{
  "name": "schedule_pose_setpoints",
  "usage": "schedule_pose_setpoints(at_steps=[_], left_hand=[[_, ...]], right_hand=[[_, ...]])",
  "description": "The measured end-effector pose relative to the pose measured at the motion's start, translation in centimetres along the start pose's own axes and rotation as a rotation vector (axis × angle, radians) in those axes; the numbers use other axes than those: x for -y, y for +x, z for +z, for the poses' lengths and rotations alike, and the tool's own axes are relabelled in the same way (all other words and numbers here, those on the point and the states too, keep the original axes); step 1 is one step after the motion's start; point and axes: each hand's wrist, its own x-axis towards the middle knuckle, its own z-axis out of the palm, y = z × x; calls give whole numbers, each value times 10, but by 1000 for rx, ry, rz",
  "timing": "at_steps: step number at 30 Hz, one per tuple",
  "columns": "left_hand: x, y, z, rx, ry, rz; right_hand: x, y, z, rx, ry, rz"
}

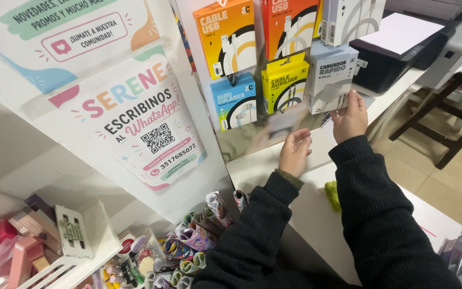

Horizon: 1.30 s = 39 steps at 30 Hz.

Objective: Organizing and arranging electronic accessory boxes on a store shelf and counter.

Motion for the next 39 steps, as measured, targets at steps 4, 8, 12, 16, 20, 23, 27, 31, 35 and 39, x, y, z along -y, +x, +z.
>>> schedule_pose_setpoints(at_steps=[4,8,12,16,20,23,27,31,35,39], left_hand=[[0,-4,-6,8,2,0],[2,-5,-9,-8,-17,-7],[-3,-10,-7,3,-24,-30],[-6,-11,-8,-4,3,-24],[-3,-10,-9,-13,7,-10],[-4,-9,-8,-20,8,-7],[6,8,-6,-7,17,0],[26,58,0,12,60,19],[-9,74,21,2,379,109],[-25,88,33,-33,172,132]], right_hand=[[20,-28,30,-34,28,116],[13,-33,21,-7,-13,176],[8,-27,15,69,-12,150],[11,-27,24,38,-11,160],[13,-26,25,-17,-5,212],[13,-26,27,-7,-11,208],[16,-26,28,7,5,223],[15,-23,19,42,13,226],[22,-27,24,17,16,242],[29,-29,25,16,-5,258]])
